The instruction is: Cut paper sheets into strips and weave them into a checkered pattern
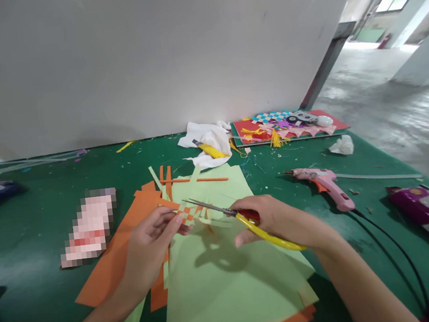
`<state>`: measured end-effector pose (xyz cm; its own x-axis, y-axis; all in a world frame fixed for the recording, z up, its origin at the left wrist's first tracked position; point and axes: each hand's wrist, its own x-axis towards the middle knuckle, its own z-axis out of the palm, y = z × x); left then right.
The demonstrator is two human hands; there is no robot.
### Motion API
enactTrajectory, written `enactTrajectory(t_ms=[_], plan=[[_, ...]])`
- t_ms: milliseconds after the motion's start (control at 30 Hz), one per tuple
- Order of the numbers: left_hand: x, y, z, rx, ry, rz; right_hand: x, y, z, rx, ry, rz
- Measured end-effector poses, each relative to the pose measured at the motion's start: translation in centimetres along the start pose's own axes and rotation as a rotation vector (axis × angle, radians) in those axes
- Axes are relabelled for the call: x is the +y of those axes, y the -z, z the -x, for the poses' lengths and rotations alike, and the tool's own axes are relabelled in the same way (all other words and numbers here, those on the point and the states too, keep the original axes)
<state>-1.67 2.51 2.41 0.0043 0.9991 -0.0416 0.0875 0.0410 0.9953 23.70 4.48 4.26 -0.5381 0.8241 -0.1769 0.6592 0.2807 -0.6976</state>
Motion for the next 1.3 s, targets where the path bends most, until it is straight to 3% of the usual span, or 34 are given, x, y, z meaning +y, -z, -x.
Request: enactTrajectory(t_ms=[300, 1300], plan=[[0.1, -0.4, 0.4, -0.056, 0.020, -0.053, -0.6, -0.6, -0.3, -0.020, 0.007, 0.022], [0.0, -0.7, 0.2, -0.090, 0.060, -0.025, -1.0, -1.1, -0.5, -0.018, 0.018, -0.012]])
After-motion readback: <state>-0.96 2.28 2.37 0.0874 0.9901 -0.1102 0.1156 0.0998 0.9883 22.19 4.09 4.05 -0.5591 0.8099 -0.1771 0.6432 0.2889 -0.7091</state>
